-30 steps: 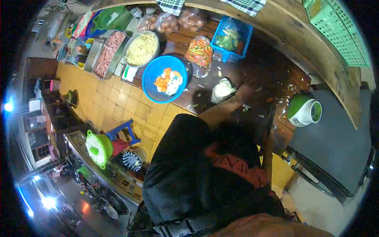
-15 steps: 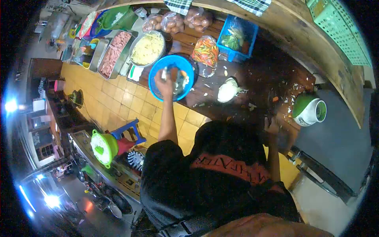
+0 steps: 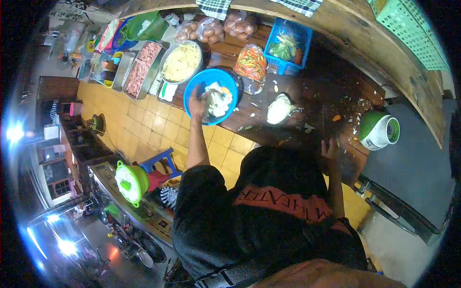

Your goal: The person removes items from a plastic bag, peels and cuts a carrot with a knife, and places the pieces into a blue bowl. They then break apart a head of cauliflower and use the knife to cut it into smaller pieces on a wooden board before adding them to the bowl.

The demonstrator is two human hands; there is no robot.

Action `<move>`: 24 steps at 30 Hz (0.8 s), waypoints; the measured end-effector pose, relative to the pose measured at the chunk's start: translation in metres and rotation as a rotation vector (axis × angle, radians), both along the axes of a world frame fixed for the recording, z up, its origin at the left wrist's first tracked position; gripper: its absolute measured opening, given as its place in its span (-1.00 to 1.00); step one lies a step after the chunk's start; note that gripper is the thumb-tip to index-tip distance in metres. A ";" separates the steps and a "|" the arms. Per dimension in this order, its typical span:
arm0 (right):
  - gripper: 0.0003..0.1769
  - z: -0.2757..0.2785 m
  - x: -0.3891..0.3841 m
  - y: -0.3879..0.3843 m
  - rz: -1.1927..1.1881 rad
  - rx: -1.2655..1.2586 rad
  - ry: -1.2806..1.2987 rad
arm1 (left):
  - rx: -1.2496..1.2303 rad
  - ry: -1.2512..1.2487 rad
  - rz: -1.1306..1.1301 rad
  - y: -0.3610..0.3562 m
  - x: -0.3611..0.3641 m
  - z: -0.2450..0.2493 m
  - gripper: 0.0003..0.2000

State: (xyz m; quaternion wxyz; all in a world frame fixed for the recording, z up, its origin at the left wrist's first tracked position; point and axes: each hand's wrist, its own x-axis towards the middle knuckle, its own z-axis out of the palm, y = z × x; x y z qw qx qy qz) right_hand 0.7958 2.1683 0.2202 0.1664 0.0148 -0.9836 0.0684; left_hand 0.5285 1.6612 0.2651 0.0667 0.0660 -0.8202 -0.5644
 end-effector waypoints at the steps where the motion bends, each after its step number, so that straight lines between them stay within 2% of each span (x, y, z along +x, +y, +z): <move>1: -0.53 0.000 0.001 -0.001 -0.088 -0.234 -0.137 | -0.039 -0.030 -0.067 -0.006 0.001 0.000 -0.45; 2: -0.53 0.018 -0.003 -0.009 -0.091 -0.237 -0.136 | -0.042 -0.029 -0.071 -0.005 0.003 -0.001 -0.45; 4: -0.52 0.052 -0.006 -0.022 0.096 0.021 0.071 | -0.656 0.141 -0.370 0.001 0.005 -0.009 -0.45; 5: -0.52 0.041 -0.003 -0.019 0.093 0.020 0.072 | -0.809 0.168 -0.484 0.004 0.006 -0.014 -0.37; 7: -0.51 0.018 0.001 -0.017 -0.054 -0.391 -0.284 | -0.878 0.085 -0.472 0.013 0.004 -0.027 -0.44; 9: -0.51 0.005 0.004 -0.014 -0.065 -0.294 -0.350 | -0.992 0.010 -0.480 0.017 -0.002 -0.040 -0.50; 10: -0.51 0.002 0.006 -0.012 -0.068 -0.196 -0.419 | -0.985 0.019 -0.491 0.021 -0.005 -0.038 -0.50; 12: -0.53 -0.019 0.013 -0.014 -0.120 -0.208 -0.353 | -1.022 -0.052 -0.571 0.029 -0.006 -0.030 -0.50; 13: -0.53 -0.030 0.015 -0.013 -0.157 -0.228 -0.289 | -0.972 0.119 -0.634 0.023 -0.006 -0.032 -0.48; 14: -0.53 -0.031 0.015 -0.010 -0.170 -0.229 -0.284 | -0.972 0.129 -0.645 0.027 -0.005 -0.019 -0.48; 16: -0.42 -0.035 0.019 -0.005 0.034 0.093 -0.061 | -0.798 -0.161 -0.514 0.032 -0.001 0.007 -0.49; 17: -0.42 -0.025 0.017 -0.007 0.019 0.091 -0.060 | -0.655 0.061 -0.536 0.026 -0.001 0.004 -0.49; 19: -0.36 -0.004 0.014 -0.010 -0.224 -0.420 -0.503 | -0.679 -0.026 -0.481 0.025 0.001 0.004 -0.48; 20: -0.36 -0.006 0.014 -0.010 -0.238 -0.423 -0.496 | -0.701 -0.116 -0.410 0.027 0.002 0.007 -0.48; 21: -0.35 -0.009 0.014 -0.011 -0.336 -0.415 -0.523 | -0.471 -0.162 -0.258 0.032 0.007 0.006 -0.46; 22: -0.34 -0.011 0.015 -0.011 -0.432 -0.407 -0.552 | -0.471 -0.159 -0.269 0.032 0.011 0.010 -0.46; 24: -0.34 0.014 0.007 -0.015 -0.430 -0.415 -0.560 | -0.676 -0.229 -0.240 0.034 0.017 0.022 -0.49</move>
